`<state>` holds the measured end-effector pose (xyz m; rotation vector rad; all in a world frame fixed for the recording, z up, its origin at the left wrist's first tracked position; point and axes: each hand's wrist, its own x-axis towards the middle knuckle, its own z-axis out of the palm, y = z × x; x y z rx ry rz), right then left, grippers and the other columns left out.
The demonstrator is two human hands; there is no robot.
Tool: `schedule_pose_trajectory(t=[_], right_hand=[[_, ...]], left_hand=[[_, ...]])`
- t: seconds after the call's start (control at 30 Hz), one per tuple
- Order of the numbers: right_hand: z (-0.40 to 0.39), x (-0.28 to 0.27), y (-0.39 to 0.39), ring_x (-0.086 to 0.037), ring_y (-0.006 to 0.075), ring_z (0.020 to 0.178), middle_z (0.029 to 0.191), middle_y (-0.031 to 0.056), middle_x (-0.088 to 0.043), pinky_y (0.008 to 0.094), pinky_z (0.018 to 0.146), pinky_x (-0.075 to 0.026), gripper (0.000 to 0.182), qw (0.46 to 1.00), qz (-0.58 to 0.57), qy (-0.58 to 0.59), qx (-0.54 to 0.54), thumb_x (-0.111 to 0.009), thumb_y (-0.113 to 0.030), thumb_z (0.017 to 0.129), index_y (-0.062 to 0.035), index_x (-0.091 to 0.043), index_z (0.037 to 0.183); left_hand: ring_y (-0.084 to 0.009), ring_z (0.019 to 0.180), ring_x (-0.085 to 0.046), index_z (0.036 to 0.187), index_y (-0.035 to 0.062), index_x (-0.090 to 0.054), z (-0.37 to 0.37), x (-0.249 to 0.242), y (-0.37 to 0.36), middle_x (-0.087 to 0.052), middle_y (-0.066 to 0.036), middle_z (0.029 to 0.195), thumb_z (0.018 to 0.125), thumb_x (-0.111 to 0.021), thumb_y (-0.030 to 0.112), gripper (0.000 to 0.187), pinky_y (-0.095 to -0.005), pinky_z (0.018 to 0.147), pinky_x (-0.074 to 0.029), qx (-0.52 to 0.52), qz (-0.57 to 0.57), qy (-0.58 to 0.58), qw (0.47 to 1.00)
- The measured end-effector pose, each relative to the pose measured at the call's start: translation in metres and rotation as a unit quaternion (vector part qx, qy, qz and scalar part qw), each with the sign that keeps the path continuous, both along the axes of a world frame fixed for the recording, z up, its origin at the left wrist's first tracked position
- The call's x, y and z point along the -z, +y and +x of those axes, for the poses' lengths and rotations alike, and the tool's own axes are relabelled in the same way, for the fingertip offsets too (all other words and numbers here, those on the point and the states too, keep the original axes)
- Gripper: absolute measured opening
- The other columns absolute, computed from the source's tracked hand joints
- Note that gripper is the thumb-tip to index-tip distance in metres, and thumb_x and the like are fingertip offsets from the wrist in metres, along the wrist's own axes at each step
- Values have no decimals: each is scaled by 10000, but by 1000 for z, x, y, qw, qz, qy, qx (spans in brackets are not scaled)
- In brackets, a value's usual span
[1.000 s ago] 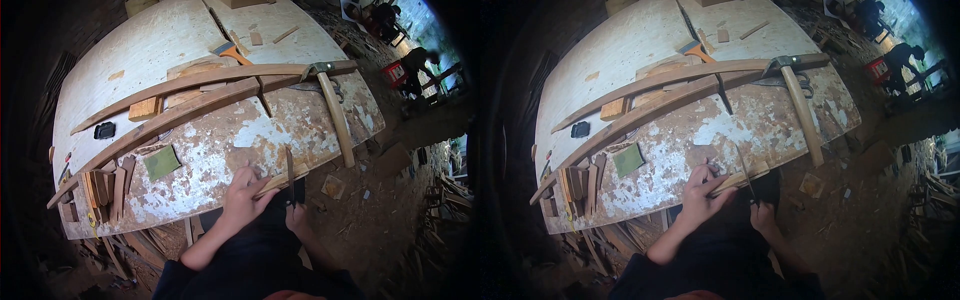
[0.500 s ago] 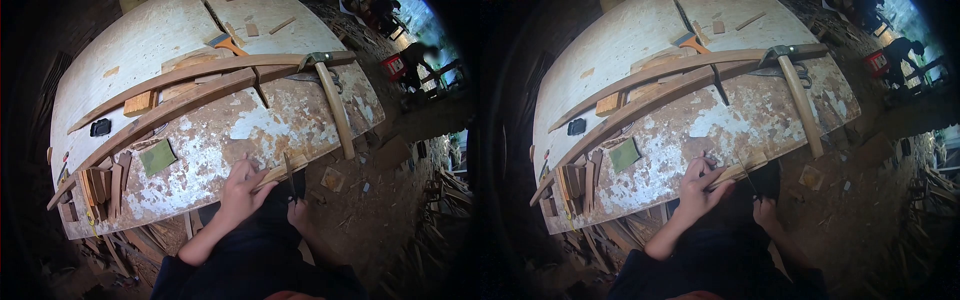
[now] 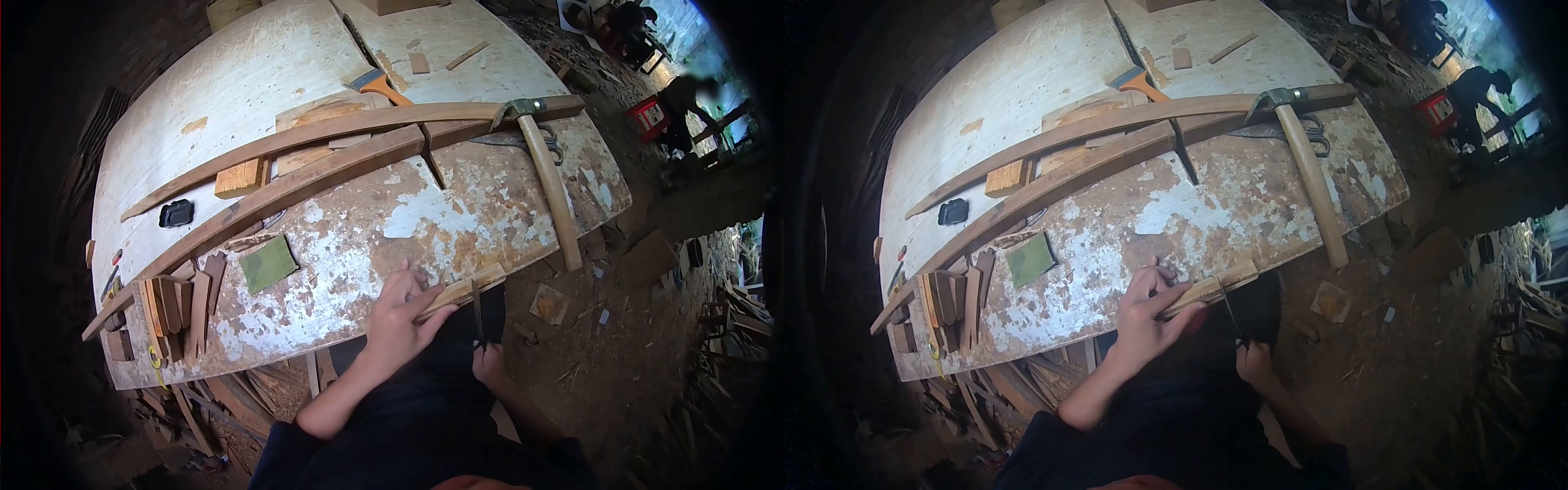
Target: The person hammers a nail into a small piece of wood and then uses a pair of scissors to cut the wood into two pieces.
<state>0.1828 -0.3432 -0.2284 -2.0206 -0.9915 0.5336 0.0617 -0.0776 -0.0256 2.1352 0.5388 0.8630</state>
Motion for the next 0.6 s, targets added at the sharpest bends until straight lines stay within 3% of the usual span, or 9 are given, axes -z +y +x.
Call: schedule_pose_trajectory(t=[0.13, 0.17, 0.27, 0.37, 0.57, 0.6], right_hand=[[2, -55, 30, -711, 538, 849, 887, 300, -723, 568, 772, -565, 136, 998, -23, 51, -10, -659, -77, 1000, 55, -693, 1003], [-1, -39, 23, -706, 529, 783, 845, 298, -711, 542, 694, -564, 143, 1000, 15, 9, -9, -668, -84, 1005, 56, -682, 985], [-6, -6, -8, -706, 525, 772, 800, 292, -698, 537, 669, -559, 159, 999, 12, -45, -17, -673, -98, 1014, 55, -676, 970], [-3, -66, 28, -710, 523, 784, 803, 288, -699, 543, 683, -560, 158, 999, -7, 42, -1, -665, -96, 1021, 59, -687, 1002], [-4, -18, 3, -703, 522, 764, 782, 279, -686, 548, 667, -548, 161, 998, 62, -9, -18, -658, -100, 1033, 49, -679, 974], [6, -31, 19, -702, 523, 761, 779, 280, -684, 547, 663, -547, 165, 998, 56, 2, -21, -657, -101, 1033, 49, -677, 968]], left_hand=[[-320, 979, -677, 1074, -15, -845, 1, 2, 0, -571, -110, 836, 803, -954, 122, 323, -565, 1196, -515, -6, 0, 8, 1000], [-314, 980, -680, 1074, -14, -847, 1, 1, 1, -569, -104, 833, 795, -957, 119, 327, -563, 1191, -520, -7, 6, 7, 1000], [-311, 993, -683, 1073, -10, -850, 1, 1, -1, -572, -103, 837, 789, -959, 118, 330, -563, 1188, -522, -3, 11, 14, 1000], [-311, 1001, -685, 1075, -5, -853, 1, 2, -2, -574, -99, 839, 784, -963, 121, 335, -562, 1185, -525, -10, 15, 21, 1000], [-312, 983, -677, 1080, -4, -849, -1, 3, -1, -554, -99, 834, 772, -970, 121, 354, -537, 1165, -541, 0, 18, 5, 1000], [-313, 977, -674, 1081, -4, -847, 1, 5, -1, -553, -100, 835, 772, -969, 121, 355, -533, 1160, -544, -4, 17, -1, 1000]])
